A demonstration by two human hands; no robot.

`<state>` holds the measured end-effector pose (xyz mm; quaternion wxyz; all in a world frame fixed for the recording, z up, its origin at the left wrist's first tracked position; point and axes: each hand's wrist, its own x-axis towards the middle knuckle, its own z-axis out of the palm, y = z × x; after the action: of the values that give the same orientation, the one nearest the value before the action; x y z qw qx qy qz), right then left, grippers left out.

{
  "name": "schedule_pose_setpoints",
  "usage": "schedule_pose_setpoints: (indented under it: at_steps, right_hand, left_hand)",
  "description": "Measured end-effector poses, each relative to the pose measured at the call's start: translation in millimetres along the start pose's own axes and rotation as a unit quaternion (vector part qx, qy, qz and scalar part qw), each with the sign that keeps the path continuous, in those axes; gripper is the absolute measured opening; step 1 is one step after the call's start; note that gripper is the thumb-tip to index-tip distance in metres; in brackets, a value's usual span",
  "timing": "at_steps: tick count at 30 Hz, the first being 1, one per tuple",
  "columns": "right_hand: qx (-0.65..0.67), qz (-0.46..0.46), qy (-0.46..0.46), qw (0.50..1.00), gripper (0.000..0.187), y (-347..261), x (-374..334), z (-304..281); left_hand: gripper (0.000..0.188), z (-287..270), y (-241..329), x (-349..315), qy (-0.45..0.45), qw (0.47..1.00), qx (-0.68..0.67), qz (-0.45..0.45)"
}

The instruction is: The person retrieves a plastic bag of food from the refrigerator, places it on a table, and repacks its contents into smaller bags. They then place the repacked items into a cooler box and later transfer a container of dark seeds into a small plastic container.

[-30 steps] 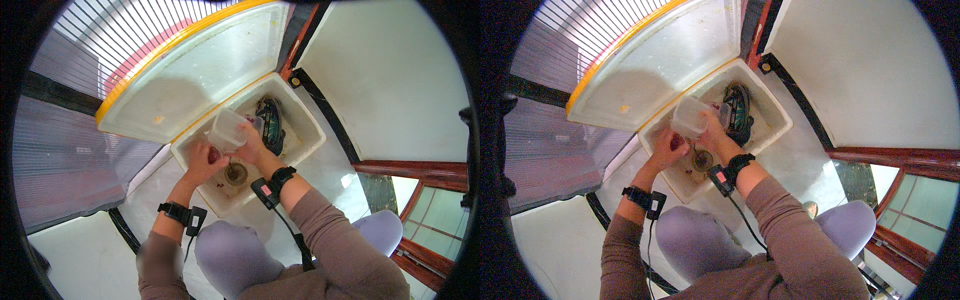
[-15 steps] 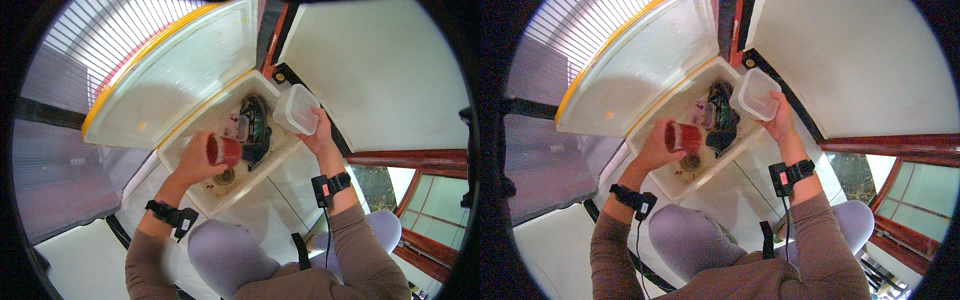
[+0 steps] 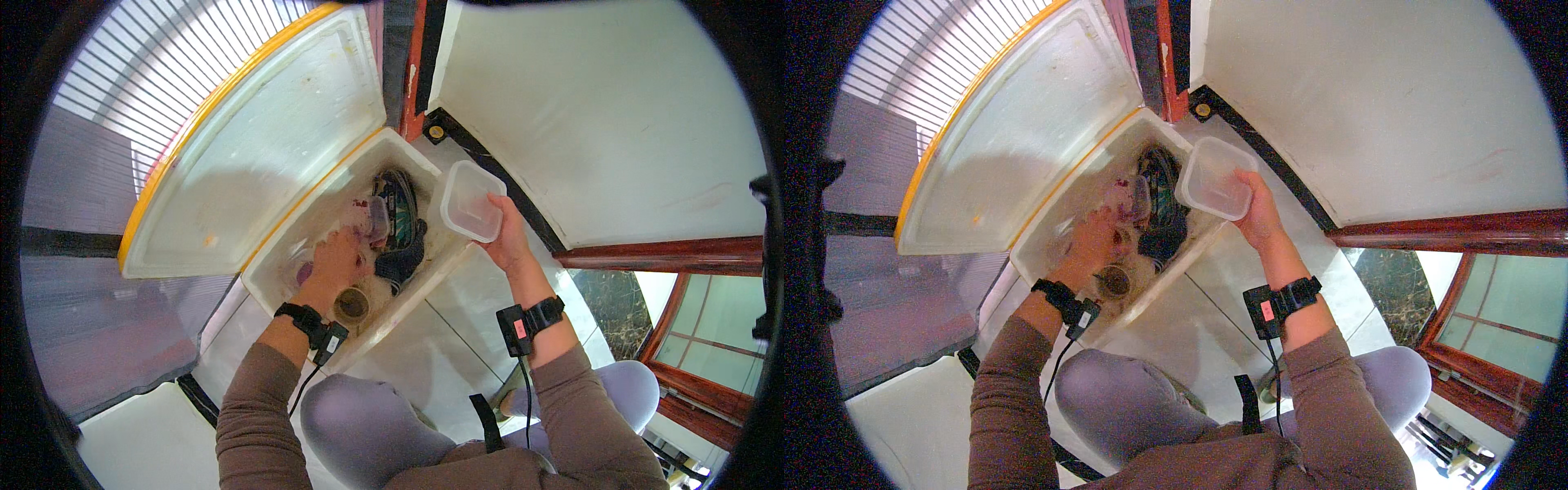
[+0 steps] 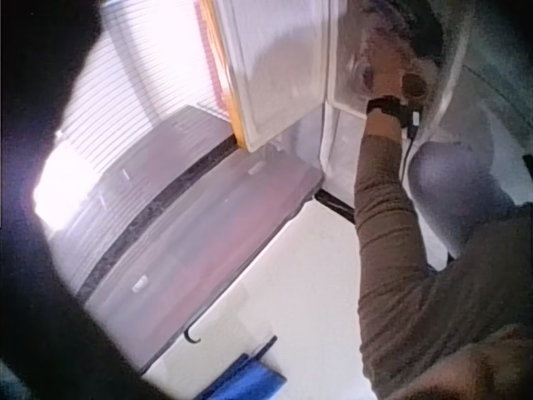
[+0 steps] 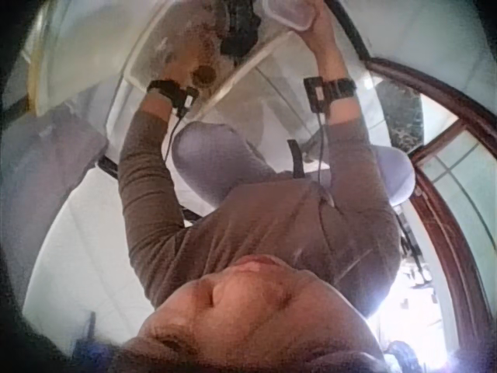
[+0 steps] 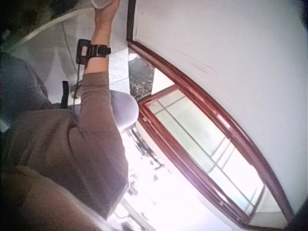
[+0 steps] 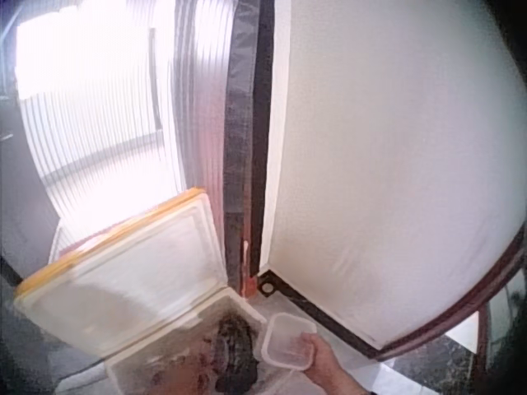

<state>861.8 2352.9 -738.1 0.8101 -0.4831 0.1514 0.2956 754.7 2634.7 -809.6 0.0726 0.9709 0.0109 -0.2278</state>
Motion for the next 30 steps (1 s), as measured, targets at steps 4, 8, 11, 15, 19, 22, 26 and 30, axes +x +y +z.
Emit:
schedule_pose_setpoints:
  at_steps: [4,8,11,15,19,22,26,30]
  right_hand:
    - [-0.002,0.003,0.002,1.0,0.048,-1.2,-1.9,-5.5]
    - [0.019,0.017,0.019,0.999,0.044,-4.1,-8.2,-6.9]
    - [0.019,0.019,-0.024,0.999,0.045,-7.3,-10.7,-8.6]
    - [0.043,0.034,-0.044,0.998,0.046,-7.4,-11.9,-8.8]
    - [0.106,0.048,-0.09,0.989,0.049,4.9,-14.2,0.7]
    - [0.156,0.049,-0.127,0.978,0.051,15.7,-14.3,9.8]
    - [0.109,-0.002,-0.175,0.979,0.053,21.2,-15.1,16.2]
    - [0.091,-0.03,-0.155,0.983,0.074,2.3,-19.6,10.8]
  left_hand:
    - [0.081,35.6,-20.0,60.6,0.139,0.972,-0.149,-0.116]
    - [0.079,63.3,-14.0,101.3,0.179,0.943,-0.259,-0.109]
    - [0.079,38.6,-0.1,96.0,0.166,0.907,-0.373,-0.104]
    - [0.076,-25.2,13.9,51.6,-0.017,0.601,-0.798,-0.045]
    - [0.065,-63.7,28.1,26.3,-0.135,0.46,-0.875,0.075]
    - [0.061,-69.2,43.5,13.1,-0.176,0.407,-0.889,0.11]
    - [0.06,-62.0,61.8,10.0,-0.192,0.475,-0.856,0.07]
    - [0.057,-43.2,57.3,27.4,-0.186,0.528,-0.822,0.11]
